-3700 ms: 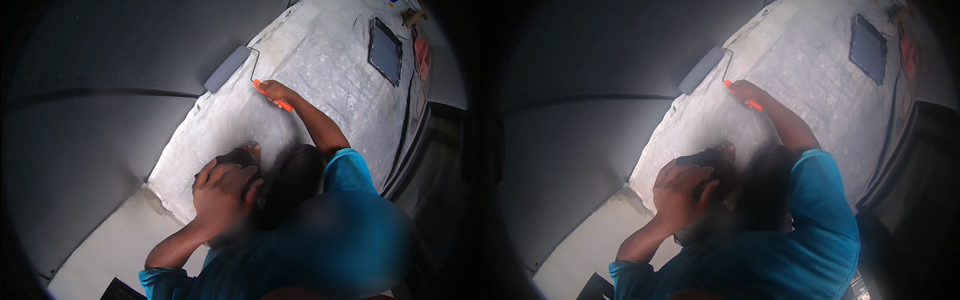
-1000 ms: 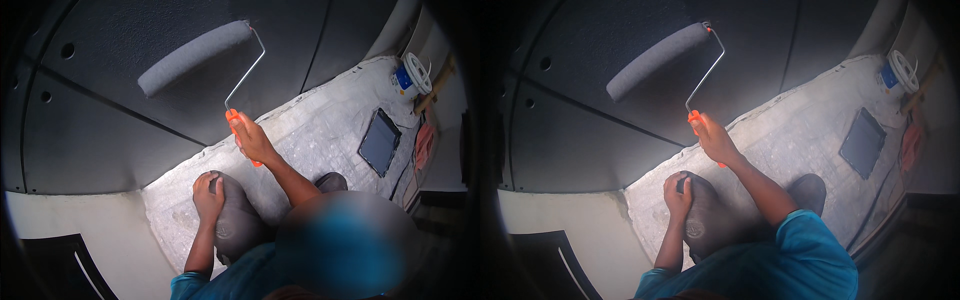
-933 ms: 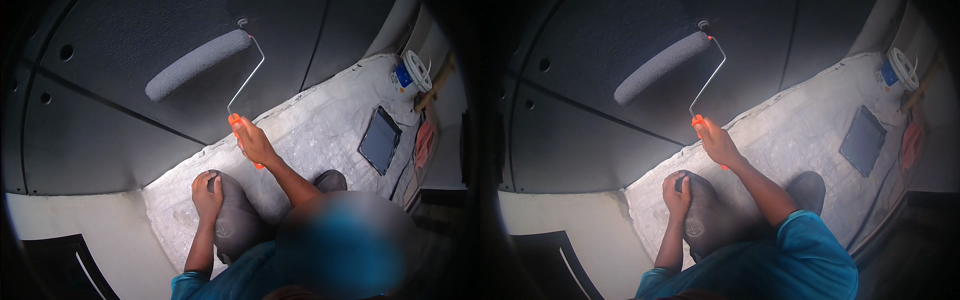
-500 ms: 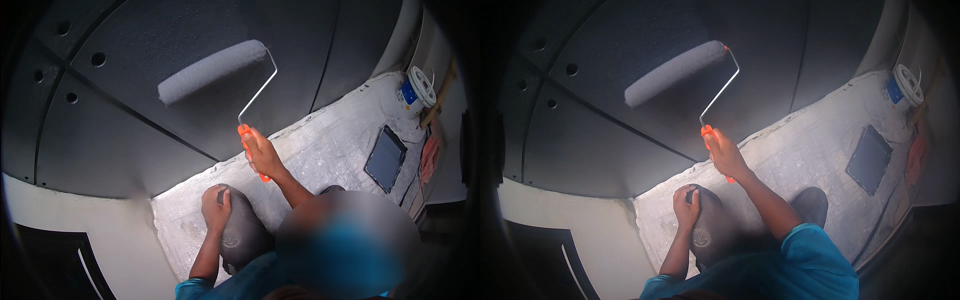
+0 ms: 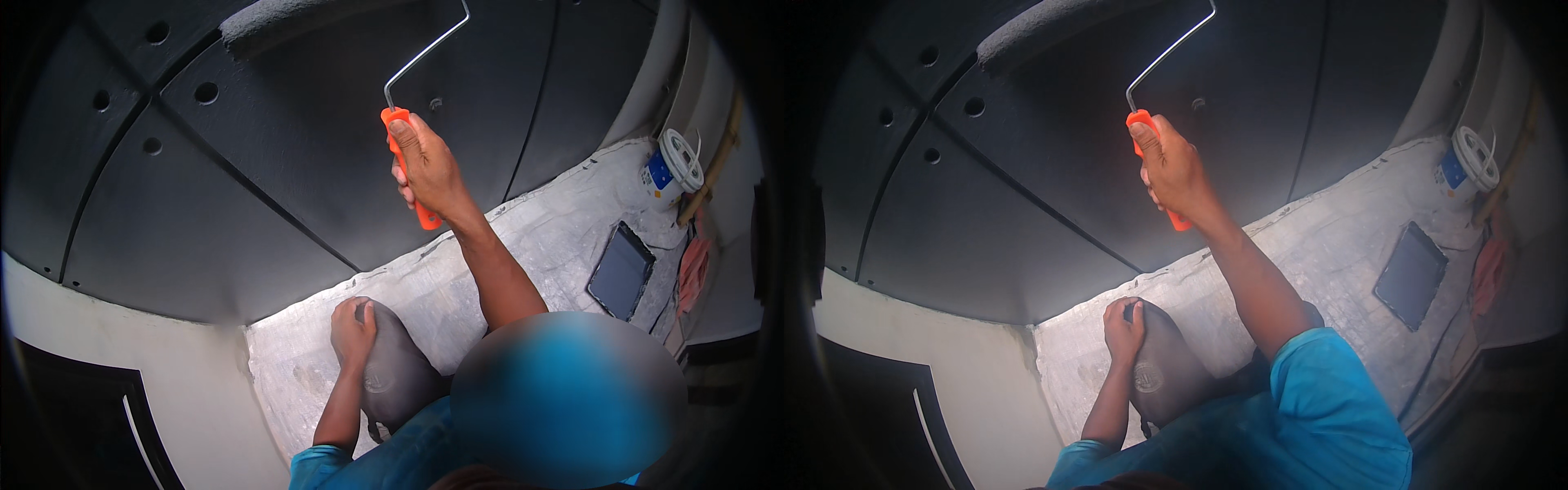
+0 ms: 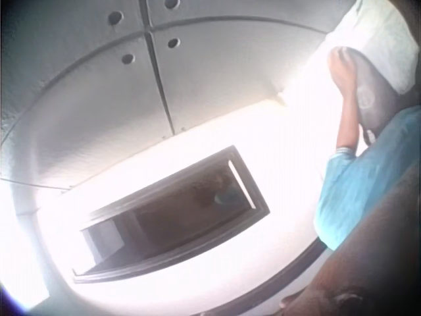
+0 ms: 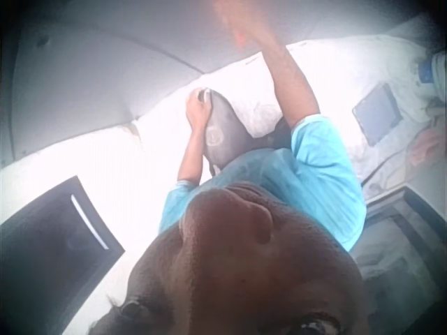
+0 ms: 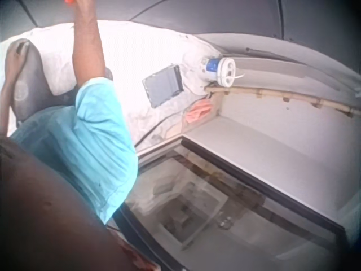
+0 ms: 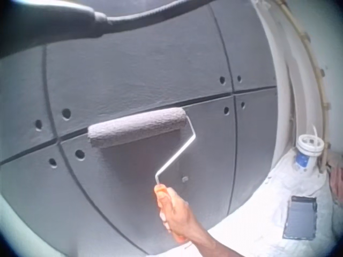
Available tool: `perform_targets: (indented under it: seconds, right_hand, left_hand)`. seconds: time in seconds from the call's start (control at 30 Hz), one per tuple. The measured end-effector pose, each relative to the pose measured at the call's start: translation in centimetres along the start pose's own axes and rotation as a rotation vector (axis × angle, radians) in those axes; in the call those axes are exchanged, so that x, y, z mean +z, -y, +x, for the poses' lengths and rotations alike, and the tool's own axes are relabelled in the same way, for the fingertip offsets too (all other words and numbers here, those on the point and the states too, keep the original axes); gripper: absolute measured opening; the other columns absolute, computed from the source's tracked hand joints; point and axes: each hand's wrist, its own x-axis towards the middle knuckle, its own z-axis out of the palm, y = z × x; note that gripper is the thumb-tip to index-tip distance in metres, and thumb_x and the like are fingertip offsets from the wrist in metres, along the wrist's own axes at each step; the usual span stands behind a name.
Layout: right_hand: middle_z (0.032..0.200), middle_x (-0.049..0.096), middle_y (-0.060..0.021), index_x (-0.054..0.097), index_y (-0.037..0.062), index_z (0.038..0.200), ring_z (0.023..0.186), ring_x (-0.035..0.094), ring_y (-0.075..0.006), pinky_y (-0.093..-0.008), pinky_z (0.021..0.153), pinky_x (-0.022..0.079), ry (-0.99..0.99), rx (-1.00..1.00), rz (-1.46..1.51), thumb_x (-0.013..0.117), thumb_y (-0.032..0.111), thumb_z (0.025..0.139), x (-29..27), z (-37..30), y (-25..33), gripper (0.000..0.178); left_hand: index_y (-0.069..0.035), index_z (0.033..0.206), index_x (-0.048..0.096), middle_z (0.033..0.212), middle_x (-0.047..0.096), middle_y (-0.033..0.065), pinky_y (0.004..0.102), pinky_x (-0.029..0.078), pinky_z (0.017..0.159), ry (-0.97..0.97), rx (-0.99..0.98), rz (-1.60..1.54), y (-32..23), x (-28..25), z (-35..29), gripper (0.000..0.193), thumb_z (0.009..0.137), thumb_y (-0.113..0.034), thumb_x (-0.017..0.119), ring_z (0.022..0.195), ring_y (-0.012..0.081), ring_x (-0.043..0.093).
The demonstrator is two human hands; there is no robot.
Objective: The person paints a curved ceiling using a paint roller and a paint tray. They repeatedly load the roller with paint and apply it to the ceiling surface while kneeling on a protective sheet.
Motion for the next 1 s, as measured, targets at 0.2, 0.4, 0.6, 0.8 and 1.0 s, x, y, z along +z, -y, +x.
perform_targets:
  seconds: [0.2, 0.4, 0.6, 0.8, 1.0]
  right_hand:
    - [0.058, 0.048, 0.0008, 0.051, 0.0096, 0.106, 0.042, 0.051, -0.01, -0.0283, 0.039, 0.042, 0.013, 0.119, -0.034, 0.041, 0.054, 0.112, -0.8, -3.1, -4.6, 0.046]
    - [0.061, 0.048, 0.0025, 0.05, 0.0114, 0.1, 0.042, 0.048, -0.0061, -0.0254, 0.037, 0.041, -0.012, -0.022, -0.006, 0.042, 0.053, 0.112, 0.2, 0.0, 0.4, 0.044]
    - [0.062, 0.048, 0.0012, 0.05, 0.0098, 0.101, 0.041, 0.047, -0.0072, -0.0256, 0.037, 0.04, 0.011, 0.113, 0.031, 0.042, 0.05, 0.113, 0.8, -3.3, -4.5, 0.043]
    - [0.063, 0.047, 0.0002, 0.05, 0.0084, 0.102, 0.04, 0.045, -0.0084, -0.0268, 0.036, 0.039, 0.0, 0.228, -0.035, 0.043, 0.049, 0.113, 0.5, -8.6, -13.8, 0.042]
    - [0.062, 0.054, -0.0035, 0.056, 0.006, 0.104, 0.047, 0.058, -0.0164, -0.0354, 0.049, 0.047, -0.012, 0.163, -0.15, 0.044, 0.05, 0.112, 0.1, -7.5, -12.1, 0.046]
  left_hand:
    - [-0.01, 0.107, 0.075, 0.124, 0.071, 0.0146, 0.0438, 0.049, 0.105, -0.016, -0.081, 0.018, -0.5, -0.3, 0.1, 0.019, 0.097, -0.025, 0.07, 0.124, 0.0335, 0.063]
    - [-0.01, 0.108, 0.075, 0.121, 0.072, 0.013, 0.0429, 0.052, 0.102, -0.001, -0.077, 0.018, -1.8, -0.1, 0.3, 0.02, 0.097, -0.026, 0.071, 0.119, 0.0324, 0.066]
    - [-0.009, 0.105, 0.074, 0.117, 0.073, 0.0125, 0.0435, 0.052, 0.1, -0.036, 0.045, 0.032, -0.9, 1.6, 0.4, 0.018, 0.096, -0.025, 0.072, 0.117, 0.0326, 0.066]
    - [-0.01, 0.105, 0.075, 0.116, 0.073, 0.0126, 0.0444, 0.052, 0.101, -0.024, 0.047, 0.017, -0.7, 1.9, 0.6, 0.017, 0.095, -0.024, 0.073, 0.117, 0.0327, 0.066]
    - [-0.009, 0.104, 0.076, 0.112, 0.074, 0.0128, 0.0442, 0.05, 0.102, -0.07, 0.071, -0.018, -0.3, 2.2, 0.3, 0.018, 0.092, -0.022, 0.075, 0.114, 0.0334, 0.066]
